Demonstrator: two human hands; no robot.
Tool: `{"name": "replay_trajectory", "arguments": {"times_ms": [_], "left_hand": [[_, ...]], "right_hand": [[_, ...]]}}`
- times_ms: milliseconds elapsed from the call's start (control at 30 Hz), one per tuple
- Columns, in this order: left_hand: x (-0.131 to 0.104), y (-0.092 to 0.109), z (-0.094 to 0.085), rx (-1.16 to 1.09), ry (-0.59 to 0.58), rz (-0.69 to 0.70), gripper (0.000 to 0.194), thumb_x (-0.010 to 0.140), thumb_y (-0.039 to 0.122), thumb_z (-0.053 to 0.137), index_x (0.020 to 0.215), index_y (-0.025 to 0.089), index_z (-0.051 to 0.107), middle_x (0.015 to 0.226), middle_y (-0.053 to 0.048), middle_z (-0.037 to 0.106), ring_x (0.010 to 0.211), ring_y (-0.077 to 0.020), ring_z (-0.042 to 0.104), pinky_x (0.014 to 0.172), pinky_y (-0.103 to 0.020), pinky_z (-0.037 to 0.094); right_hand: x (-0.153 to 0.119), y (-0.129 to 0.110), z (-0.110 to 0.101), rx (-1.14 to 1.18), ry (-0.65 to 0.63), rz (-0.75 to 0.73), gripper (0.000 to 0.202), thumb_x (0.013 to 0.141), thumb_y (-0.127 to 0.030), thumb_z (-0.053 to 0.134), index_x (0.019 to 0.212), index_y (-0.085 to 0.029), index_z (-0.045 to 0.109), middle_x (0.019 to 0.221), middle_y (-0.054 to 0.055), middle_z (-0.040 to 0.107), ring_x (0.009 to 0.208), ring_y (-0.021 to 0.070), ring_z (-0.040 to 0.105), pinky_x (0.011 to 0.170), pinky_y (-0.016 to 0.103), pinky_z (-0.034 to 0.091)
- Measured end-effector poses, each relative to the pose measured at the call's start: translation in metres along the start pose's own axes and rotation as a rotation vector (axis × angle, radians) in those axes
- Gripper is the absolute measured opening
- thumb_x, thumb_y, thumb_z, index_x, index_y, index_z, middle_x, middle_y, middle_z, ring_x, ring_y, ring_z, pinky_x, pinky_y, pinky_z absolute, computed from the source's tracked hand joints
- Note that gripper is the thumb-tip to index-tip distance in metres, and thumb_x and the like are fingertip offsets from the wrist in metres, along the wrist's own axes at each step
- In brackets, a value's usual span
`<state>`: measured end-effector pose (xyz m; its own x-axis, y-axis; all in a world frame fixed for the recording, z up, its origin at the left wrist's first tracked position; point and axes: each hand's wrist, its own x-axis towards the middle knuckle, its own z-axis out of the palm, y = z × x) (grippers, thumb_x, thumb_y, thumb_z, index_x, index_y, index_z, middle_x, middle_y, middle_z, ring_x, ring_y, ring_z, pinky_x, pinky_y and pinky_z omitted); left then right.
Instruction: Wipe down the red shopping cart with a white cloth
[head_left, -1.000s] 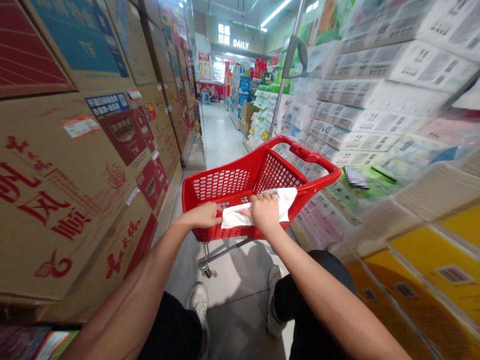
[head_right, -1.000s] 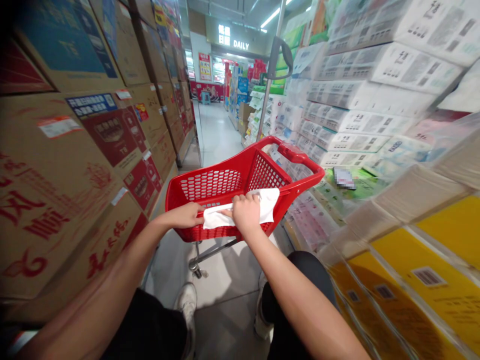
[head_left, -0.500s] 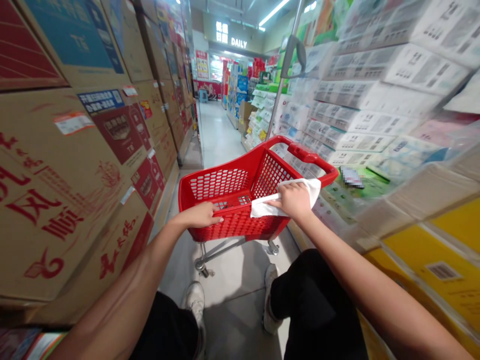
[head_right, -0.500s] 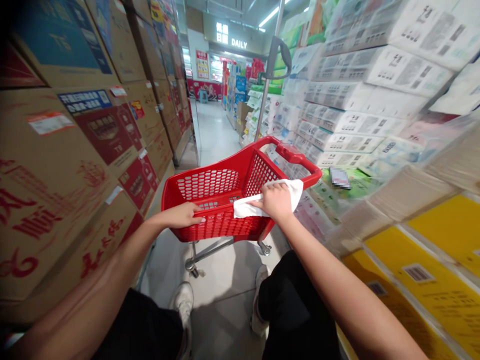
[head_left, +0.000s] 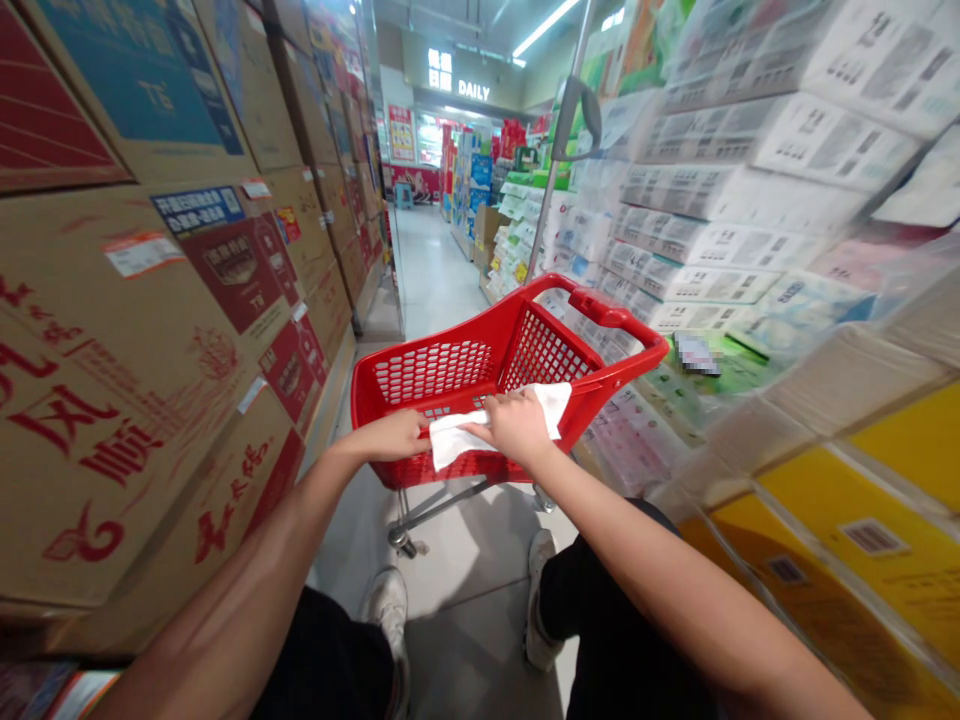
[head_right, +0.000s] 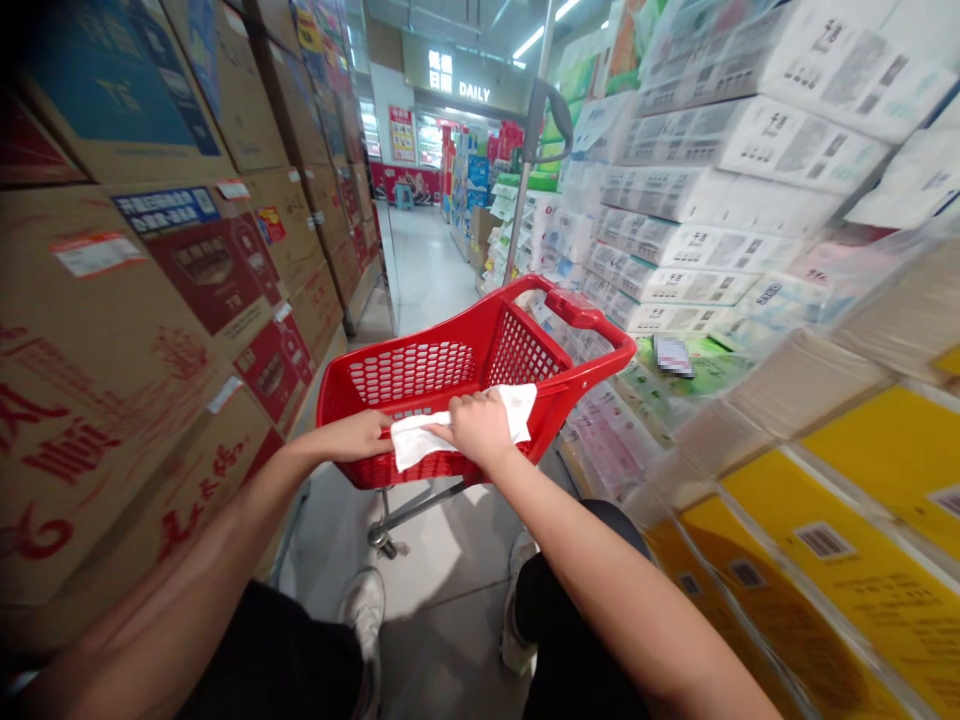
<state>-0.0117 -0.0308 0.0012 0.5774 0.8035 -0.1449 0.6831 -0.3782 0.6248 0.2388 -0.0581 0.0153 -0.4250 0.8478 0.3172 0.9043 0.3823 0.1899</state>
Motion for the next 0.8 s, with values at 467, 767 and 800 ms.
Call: {"name": "replay_trajectory", "arguments": {"times_ms": [467,767,800], "left_hand": [[0.001,-0.001,0.008,0.08,-0.012,-0.031,0.035,0.078,0.05,0.057,0.067,0.017,0.062,0.061,-0.001,0.06,0.057,-0.0142,0.05,0.054,-0.027,0.031],[-0.01,-0.002,-0.006,-0.009,-0.008,-0.009,0.028,0.076,0.043,0.057,0.073,0.017,0.067,0.065,-0.002,0.065,0.063,-0.016,0.054,0.058,-0.025,0.037],[-0.011,-0.003,-0.006,-0.007,-0.003,-0.009,0.03,0.077,0.045,0.057,0.072,0.017,0.066,0.064,-0.002,0.064,0.062,-0.0156,0.053,0.057,-0.026,0.037]], "right_hand": [[-0.012,0.029,-0.01,-0.01,0.016,0.073,0.07,0.089,-0.08,0.038,0.088,-0.017,0.069,0.088,0.013,0.072,0.084,0.0278,0.063,0.084,0.039,0.033],[-0.001,0.001,-0.001,0.061,0.05,0.042,0.068,0.092,-0.077,0.037,0.092,-0.016,0.068,0.091,0.014,0.072,0.086,0.0272,0.061,0.085,0.038,0.034],[-0.004,0.015,-0.004,0.037,0.056,0.055,0.068,0.092,-0.077,0.038,0.092,-0.016,0.068,0.092,0.014,0.071,0.088,0.028,0.061,0.086,0.039,0.034]]}}
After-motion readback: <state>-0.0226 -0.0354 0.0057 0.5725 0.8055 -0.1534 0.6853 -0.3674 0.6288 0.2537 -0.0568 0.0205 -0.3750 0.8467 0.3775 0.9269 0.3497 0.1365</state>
